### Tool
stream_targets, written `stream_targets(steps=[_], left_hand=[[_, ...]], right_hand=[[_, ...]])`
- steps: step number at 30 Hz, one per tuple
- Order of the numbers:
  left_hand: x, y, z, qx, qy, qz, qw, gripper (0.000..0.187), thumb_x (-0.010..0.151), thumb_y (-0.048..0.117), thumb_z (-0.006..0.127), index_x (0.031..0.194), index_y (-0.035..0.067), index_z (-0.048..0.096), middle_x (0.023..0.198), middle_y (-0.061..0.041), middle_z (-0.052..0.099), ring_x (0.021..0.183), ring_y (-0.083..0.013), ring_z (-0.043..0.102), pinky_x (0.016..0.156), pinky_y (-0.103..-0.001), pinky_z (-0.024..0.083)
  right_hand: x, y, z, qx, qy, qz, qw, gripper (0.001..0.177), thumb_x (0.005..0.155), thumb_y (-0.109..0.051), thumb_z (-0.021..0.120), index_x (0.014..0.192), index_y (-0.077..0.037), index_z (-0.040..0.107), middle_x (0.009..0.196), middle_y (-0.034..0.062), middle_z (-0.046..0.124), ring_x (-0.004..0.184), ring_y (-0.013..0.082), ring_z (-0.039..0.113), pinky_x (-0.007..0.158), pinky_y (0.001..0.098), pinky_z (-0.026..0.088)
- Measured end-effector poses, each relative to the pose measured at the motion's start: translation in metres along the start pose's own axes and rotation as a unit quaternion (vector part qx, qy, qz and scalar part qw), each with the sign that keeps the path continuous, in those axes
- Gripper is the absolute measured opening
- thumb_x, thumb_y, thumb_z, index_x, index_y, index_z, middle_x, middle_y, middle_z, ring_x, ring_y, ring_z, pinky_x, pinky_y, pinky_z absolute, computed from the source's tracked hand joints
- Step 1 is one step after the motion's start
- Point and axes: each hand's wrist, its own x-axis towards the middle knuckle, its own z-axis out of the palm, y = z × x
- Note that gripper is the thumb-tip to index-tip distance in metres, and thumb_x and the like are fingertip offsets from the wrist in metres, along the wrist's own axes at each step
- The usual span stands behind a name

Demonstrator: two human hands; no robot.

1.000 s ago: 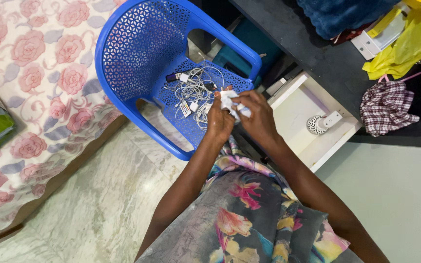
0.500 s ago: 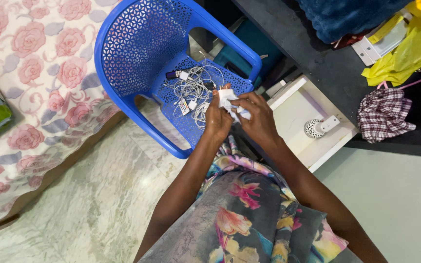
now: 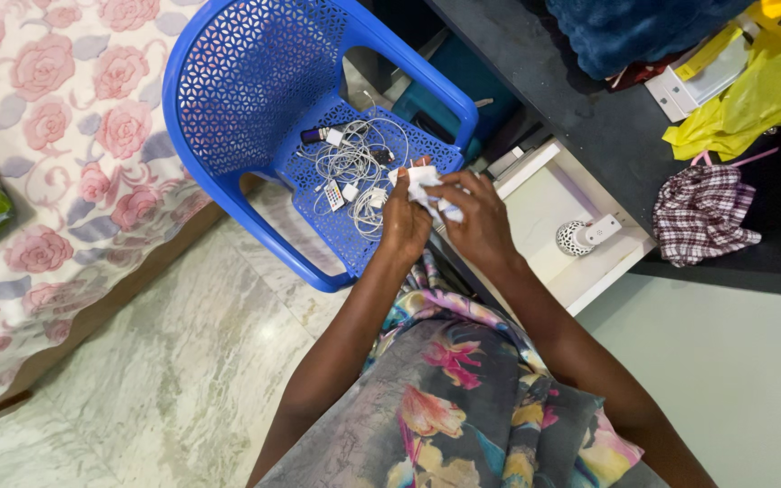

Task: The person wipes down a white power adapter and a small patterned electronic device with a cloth, then cleans several white cables and small rectangular remote-like devices that are placed on a blue plastic chair.

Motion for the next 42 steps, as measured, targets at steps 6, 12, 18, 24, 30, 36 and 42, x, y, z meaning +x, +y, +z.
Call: stream_targets(steps=[6, 12, 18, 24, 30, 36, 42], left_hand=[[-0.002, -0.02, 0.001, 0.027, 0.013, -0.007, 1.0, 0.035, 0.113, 0.034, 0.038, 0.127, 0.011, 0.062, 0.114, -0.007, 0.067, 0.097, -0.0185, 0.062, 0.083, -0.037, 0.05], [-0.003, -0.02, -0.008, -0.01, 0.027, 0.022, 0.999, 0.035, 0.112, 0.028, 0.038, 0.131, 0.008, 0.06, 0.117, -0.01, 0.068, 0.103, -0.0208, 0.065, 0.092, -0.039, 0.053], [-0.01, -0.01, -0.008, -0.004, 0.024, 0.015, 1.0, 0.043, 0.113, 0.032, 0.036, 0.135, 0.003, 0.059, 0.115, -0.012, 0.067, 0.103, -0.0217, 0.064, 0.093, -0.039, 0.053], [-0.008, -0.016, 0.009, 0.051, 0.005, -0.007, 0.999, 0.036, 0.111, 0.037, 0.042, 0.127, 0.009, 0.059, 0.112, -0.007, 0.066, 0.096, -0.0176, 0.061, 0.078, -0.034, 0.05], [-0.007, 0.003, 0.018, 0.015, -0.023, 0.028, 0.999, 0.039, 0.107, 0.04, 0.052, 0.126, 0.008, 0.062, 0.105, -0.007, 0.066, 0.094, -0.0179, 0.06, 0.077, -0.033, 0.05], [-0.02, 0.006, 0.028, 0.067, -0.02, 0.018, 0.997, 0.039, 0.102, 0.041, 0.061, 0.126, 0.01, 0.061, 0.107, -0.005, 0.067, 0.097, -0.017, 0.061, 0.082, -0.035, 0.052], [-0.027, 0.006, 0.026, 0.059, 0.01, 0.013, 0.998, 0.038, 0.101, 0.044, 0.061, 0.123, 0.013, 0.062, 0.107, -0.004, 0.067, 0.096, -0.0153, 0.061, 0.077, -0.033, 0.05]], right_hand=[[0.009, 0.022, -0.007, -0.006, 0.014, 0.007, 1.0, 0.041, 0.077, 0.004, 0.077, 0.114, -0.014, 0.076, 0.116, 0.0078, 0.067, 0.109, 0.0323, 0.062, 0.092, 0.0421, 0.051], [-0.001, 0.015, 0.0, 0.002, 0.007, -0.023, 1.0, 0.042, 0.078, 0.004, 0.077, 0.116, -0.014, 0.077, 0.117, 0.0087, 0.066, 0.108, 0.0328, 0.061, 0.092, 0.0428, 0.05], [-0.01, 0.009, 0.004, 0.005, -0.02, -0.033, 0.999, 0.043, 0.076, 0.004, 0.077, 0.114, -0.014, 0.077, 0.114, 0.0087, 0.067, 0.107, 0.0324, 0.061, 0.092, 0.0441, 0.05], [0.008, 0.022, -0.01, -0.026, 0.036, -0.004, 0.999, 0.037, 0.08, 0.002, 0.079, 0.114, -0.012, 0.076, 0.113, 0.0088, 0.067, 0.109, 0.0329, 0.062, 0.092, 0.0433, 0.051], [-0.007, -0.001, -0.01, -0.001, 0.018, -0.022, 1.0, 0.041, 0.076, 0.005, 0.077, 0.114, -0.011, 0.076, 0.113, 0.0093, 0.067, 0.109, 0.0329, 0.062, 0.091, 0.0423, 0.052], [0.004, 0.007, -0.018, -0.022, 0.029, -0.028, 0.999, 0.038, 0.079, 0.003, 0.078, 0.114, -0.012, 0.076, 0.115, 0.0084, 0.067, 0.107, 0.0324, 0.062, 0.091, 0.0427, 0.051], [0.007, 0.004, -0.012, -0.035, 0.046, -0.022, 0.998, 0.039, 0.078, 0.002, 0.077, 0.114, -0.012, 0.077, 0.115, 0.0084, 0.067, 0.106, 0.0323, 0.062, 0.09, 0.0426, 0.051]])
